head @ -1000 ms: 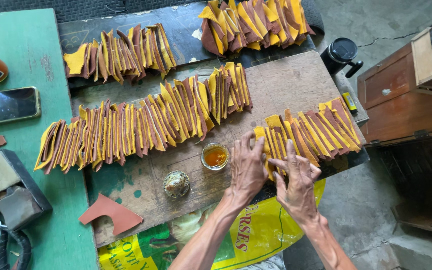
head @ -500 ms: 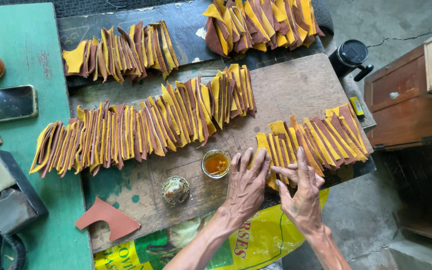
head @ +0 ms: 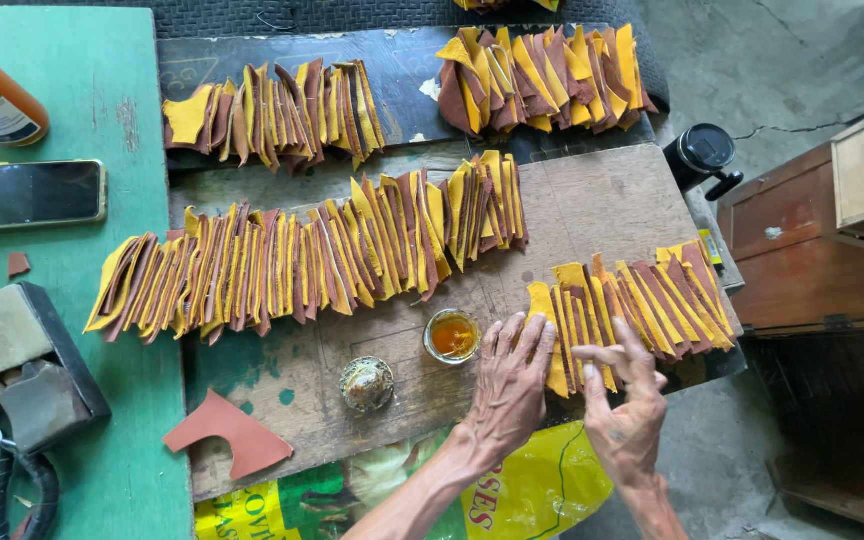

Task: The person repeatedly picks up small yellow and brown leather pieces, dips a finger into a small jar of glue, and applies the glue to the edges of the pieces. The person then places the glued pieces into stacks on the table.

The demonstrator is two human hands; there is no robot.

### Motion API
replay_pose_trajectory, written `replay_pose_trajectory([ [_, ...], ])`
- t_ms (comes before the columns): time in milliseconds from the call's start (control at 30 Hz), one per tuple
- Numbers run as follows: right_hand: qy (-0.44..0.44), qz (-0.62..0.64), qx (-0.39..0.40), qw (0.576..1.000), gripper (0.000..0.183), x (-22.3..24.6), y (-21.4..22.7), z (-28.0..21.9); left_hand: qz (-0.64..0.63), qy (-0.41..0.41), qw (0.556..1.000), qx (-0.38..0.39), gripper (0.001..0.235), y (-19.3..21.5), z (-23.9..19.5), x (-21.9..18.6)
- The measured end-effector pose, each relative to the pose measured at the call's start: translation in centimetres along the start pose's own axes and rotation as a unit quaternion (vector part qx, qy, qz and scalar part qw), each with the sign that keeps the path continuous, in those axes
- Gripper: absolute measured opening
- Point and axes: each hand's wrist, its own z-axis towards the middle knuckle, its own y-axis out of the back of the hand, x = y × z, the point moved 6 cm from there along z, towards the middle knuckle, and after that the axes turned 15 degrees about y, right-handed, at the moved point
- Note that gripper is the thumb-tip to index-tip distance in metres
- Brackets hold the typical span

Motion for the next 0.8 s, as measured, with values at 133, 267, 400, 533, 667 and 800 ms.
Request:
replay_pose_trajectory([
  [133, 0.039, 0.004, 0.018, 0.999, 0.071, 0.5, 0.4, 1.7, -0.022, -0.014, 0.999, -0.028, 0.067, 1.1, -0.2, -0.6],
  [267, 0.092, -0.033, 0.040, 0.994, 0.073, 2.0, 0.1, 3.0, -0.043, -0.031, 0.997, -0.048, 0.059, 1.7, -1.8, -0.6],
  [400, 0.081, 0.014, -0.010, 0.997, 0.072, 3.2, 1.1, 6.1, -0.149, -0.078, 0.983, -0.076, 0.046, 3.7, -6.8, 0.2],
  [533, 0.128, -0.049, -0.016, 0.990, 0.076, 3.6, 0.5, 12.1, -0.184, -0.026, 0.981, -0.048, 0.034, 5.9, -8.5, 4.2],
  [667, 0.222, -0.034, -0.013, 0.974, 0.077, 3.3, -4.1, 20.8, -0.208, 0.102, 0.964, -0.128, 0.017, 12.4, -6.9, 6.4],
  [800, 0.226, -0.002, 0.016, 0.974, 0.080, 1.7, -9.3, 27.7, -0.340, 0.173, 0.923, -0.052, 0.016, 17.9, 0.2, 7.7],
])
